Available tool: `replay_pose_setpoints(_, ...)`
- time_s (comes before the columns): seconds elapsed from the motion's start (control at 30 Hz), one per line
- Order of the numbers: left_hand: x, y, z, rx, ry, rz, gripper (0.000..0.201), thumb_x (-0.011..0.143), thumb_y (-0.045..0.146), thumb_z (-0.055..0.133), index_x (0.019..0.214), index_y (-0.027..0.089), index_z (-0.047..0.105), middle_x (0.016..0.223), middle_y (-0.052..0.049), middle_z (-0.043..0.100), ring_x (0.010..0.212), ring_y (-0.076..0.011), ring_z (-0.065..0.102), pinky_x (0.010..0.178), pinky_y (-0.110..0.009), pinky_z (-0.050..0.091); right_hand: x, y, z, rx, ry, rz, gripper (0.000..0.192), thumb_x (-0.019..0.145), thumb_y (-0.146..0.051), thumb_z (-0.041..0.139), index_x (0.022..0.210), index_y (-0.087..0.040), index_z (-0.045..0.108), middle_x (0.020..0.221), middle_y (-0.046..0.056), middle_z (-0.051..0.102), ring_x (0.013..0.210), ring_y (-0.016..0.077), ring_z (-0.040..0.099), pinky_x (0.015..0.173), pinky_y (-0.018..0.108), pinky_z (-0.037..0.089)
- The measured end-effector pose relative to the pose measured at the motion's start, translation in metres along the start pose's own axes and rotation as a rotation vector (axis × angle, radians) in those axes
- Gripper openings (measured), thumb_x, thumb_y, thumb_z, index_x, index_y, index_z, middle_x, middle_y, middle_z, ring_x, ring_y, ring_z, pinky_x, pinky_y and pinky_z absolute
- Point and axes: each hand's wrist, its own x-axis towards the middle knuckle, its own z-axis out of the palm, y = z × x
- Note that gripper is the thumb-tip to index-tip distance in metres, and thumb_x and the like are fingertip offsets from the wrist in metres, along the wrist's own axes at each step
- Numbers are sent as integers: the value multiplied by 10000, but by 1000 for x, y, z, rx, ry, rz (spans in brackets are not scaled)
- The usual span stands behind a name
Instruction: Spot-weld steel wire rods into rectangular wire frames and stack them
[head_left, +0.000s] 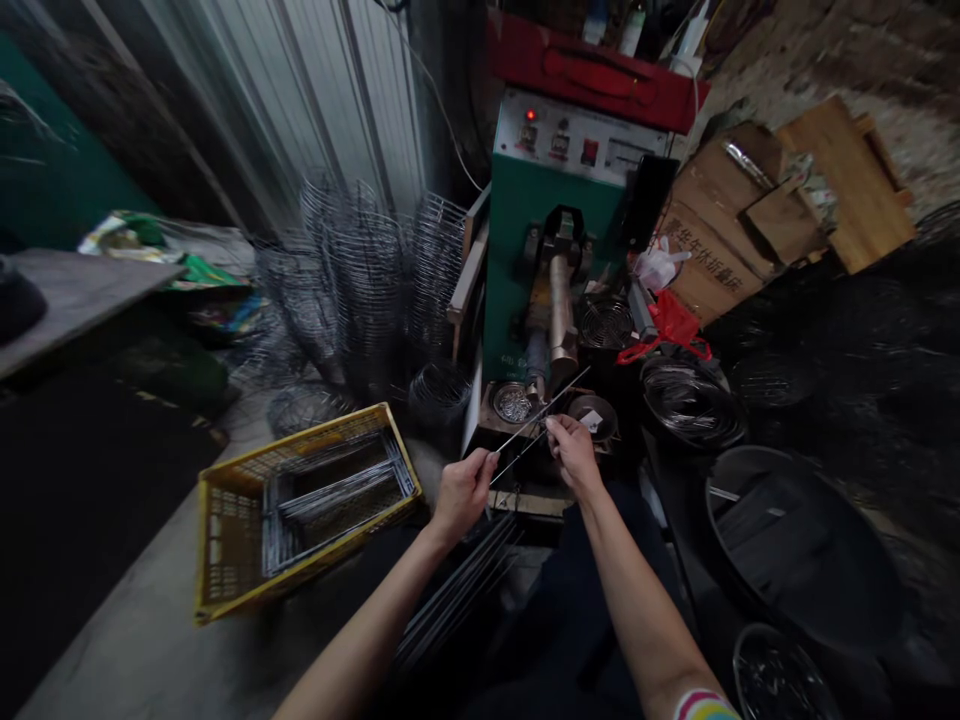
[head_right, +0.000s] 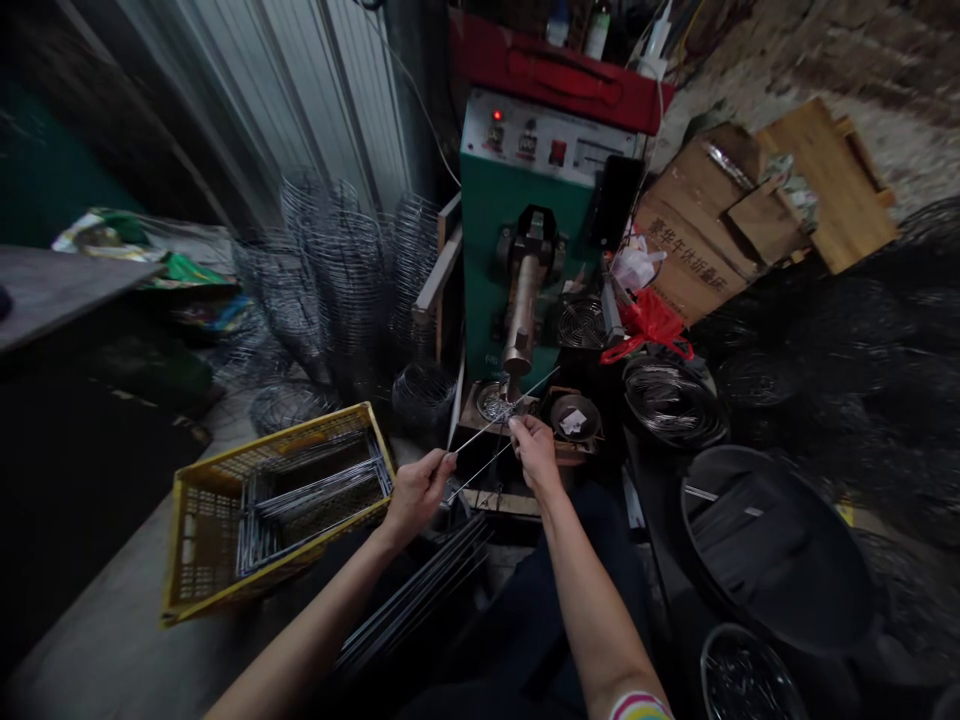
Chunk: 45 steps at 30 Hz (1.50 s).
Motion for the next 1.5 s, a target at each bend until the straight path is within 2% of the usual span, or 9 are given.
replay_pose_setpoints(0.4, 11, 4, -1, -26, 6, 5, 333, 950, 351, 423, 684, 184, 533, 531, 39, 474, 470, -93, 440, 512, -215, 311, 7, -6, 3, -6, 21, -26, 297, 676, -430, 709, 655, -178, 553, 501, -64, 429, 416, 49, 298, 381, 182, 179)
replay_pose_setpoints(0.67, 16, 0, -7, -59, -50, -3, 340, 942, 378, 446, 694, 174, 558, 532, 40, 457, 483, -98, 416, 515, -215, 320, 8, -5, 7, 23, 26, -6, 269, 671, -424, 707, 664, -193, 568, 502, -52, 431, 413, 64, 276, 366, 212, 169)
replay_pose_setpoints(0.9, 14, 6, 2, -61, -37, 6, 350, 947, 379, 437, 704, 165, 571, 542, 43, 443, 506, -93, 402, 522, -210, 303, 8, -7, -4, 17, 16, -8, 361, 665, -481, 734, 629, -180, 540, 489, -67, 439, 386, 38, 294, 364, 186, 187)
replay_pose_setpoints(1.03, 26, 6, 11, -55, -24, 33, 353, 938, 368, 446, 674, 163, 562, 532, 46, 416, 499, -88, 366, 515, -215, 281, 13, -14, -15, -12, 20, -19, 410, 630, -538, 755, 659, -178, 560, 481, -76, 434, 377, 41, 314, 356, 182, 186)
replay_pose_setpoints(1.17, 40, 3, 15, -50, -27, 52, 368, 936, 381, 436, 662, 164, 552, 515, 54, 391, 486, -85, 350, 506, -213, 277, 20, -19, -19, -35, 13, -19, 451, 620, -574, 752, 623, -188, 518, 455, -81, 420, 357, 44, 307, 344, 187, 175)
replay_pose_setpoints(1.5, 56, -5, 6, -29, -87, 44, 368, 922, 390, 441, 642, 168, 526, 529, 45, 422, 513, -90, 346, 522, -203, 296, 27, -14, -18, -69, 30, 1, 412, 648, -547, 730, 631, -193, 520, 464, -74, 435, 372, 55, 332, 366, 201, 229)
